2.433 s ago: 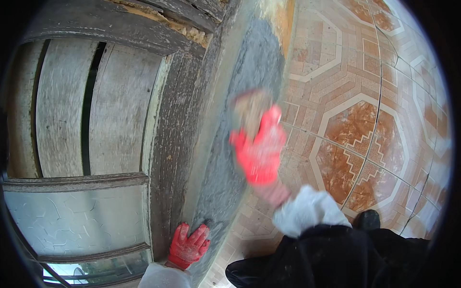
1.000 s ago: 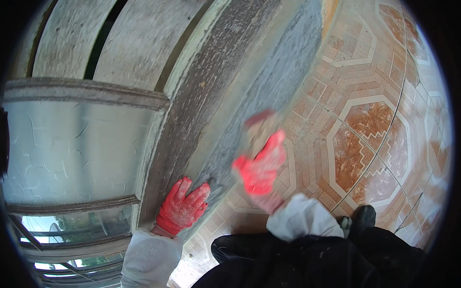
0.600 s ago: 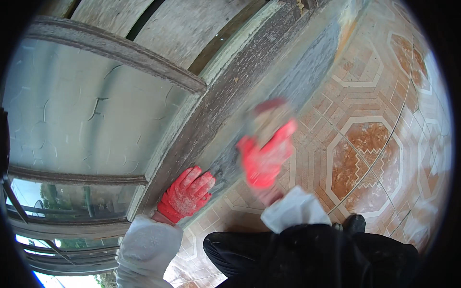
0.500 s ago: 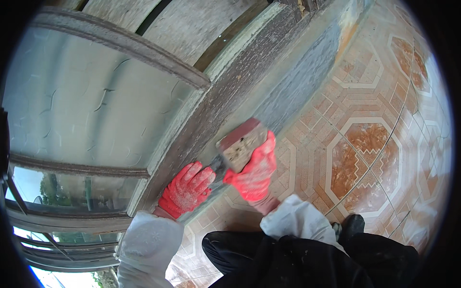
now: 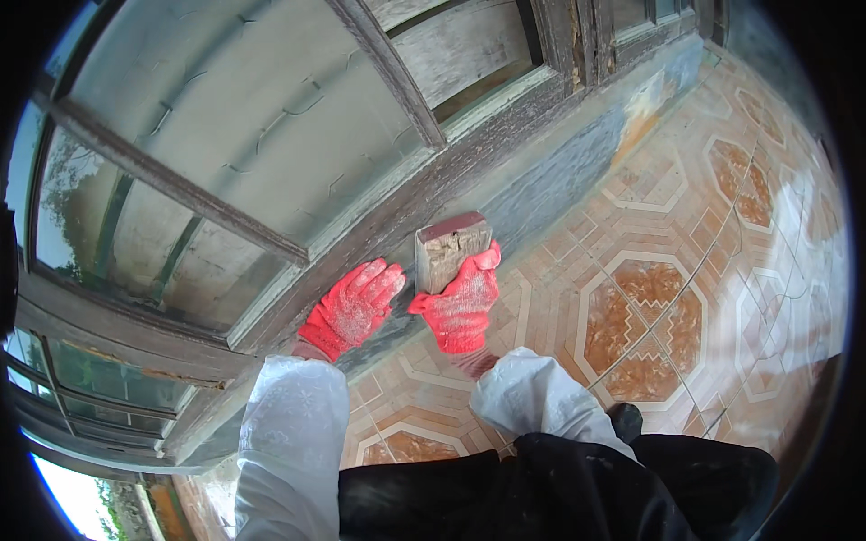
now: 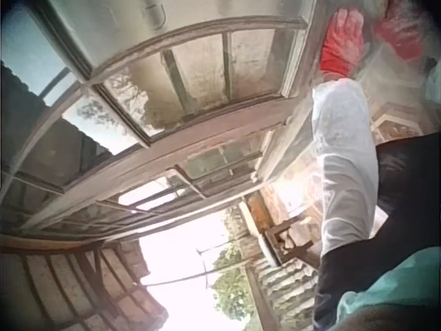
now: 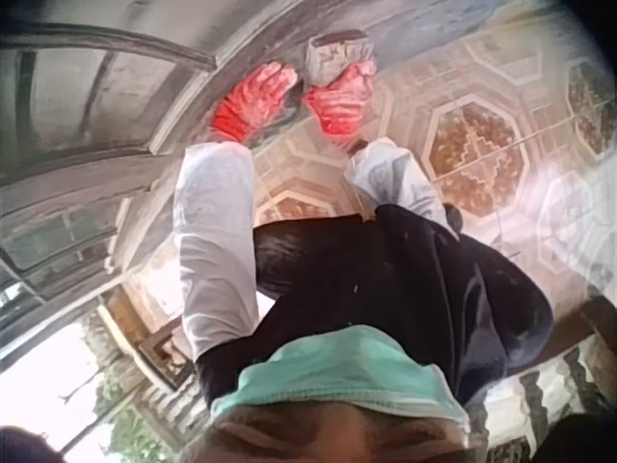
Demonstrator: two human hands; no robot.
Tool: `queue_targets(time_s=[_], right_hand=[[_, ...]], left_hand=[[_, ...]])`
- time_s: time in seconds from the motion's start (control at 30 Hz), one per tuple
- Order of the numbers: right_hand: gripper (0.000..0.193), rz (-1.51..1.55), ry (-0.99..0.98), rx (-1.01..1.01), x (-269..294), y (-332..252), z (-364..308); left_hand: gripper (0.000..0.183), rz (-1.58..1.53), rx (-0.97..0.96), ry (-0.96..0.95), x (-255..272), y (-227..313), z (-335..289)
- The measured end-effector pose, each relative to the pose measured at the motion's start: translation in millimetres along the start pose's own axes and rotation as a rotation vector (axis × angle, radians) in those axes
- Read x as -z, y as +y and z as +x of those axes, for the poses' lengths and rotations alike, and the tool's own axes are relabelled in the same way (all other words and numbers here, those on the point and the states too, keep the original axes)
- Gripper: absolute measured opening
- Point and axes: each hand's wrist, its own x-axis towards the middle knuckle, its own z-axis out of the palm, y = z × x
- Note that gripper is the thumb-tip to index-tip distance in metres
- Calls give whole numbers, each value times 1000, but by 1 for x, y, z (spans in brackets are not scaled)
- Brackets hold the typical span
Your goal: The person sands the exterior wall of a building next to a window frame using a sanding block held in their right hand while wearing red gloves.
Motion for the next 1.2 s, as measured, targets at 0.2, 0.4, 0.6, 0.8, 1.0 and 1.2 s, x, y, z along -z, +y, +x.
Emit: queue_targets(time_s=[0.2,0.4,0.6,0.8,1.0,1.2], right_hand=[[68,-392,75,-264,35,28,114],[65,-529,46,-204,21,-3,95],[90,-397,-147,-62,22,13,34],[52,-315,39,-431,47,67,139],[54,-520,-242,-331,13,62,20],[48,-552,-486,-422,52,73,33]], left_hand=[[59,140,-11,-39,-4,4,-7],[58,95,20,-62,7,-2,-14],[51,-99,375,140,18,42,4],[52,-1126,1205,506,-27,208,88],[61,-2557,1421,880,-76,192,110],[55,-2681,1462,1130,-90,188,144]])
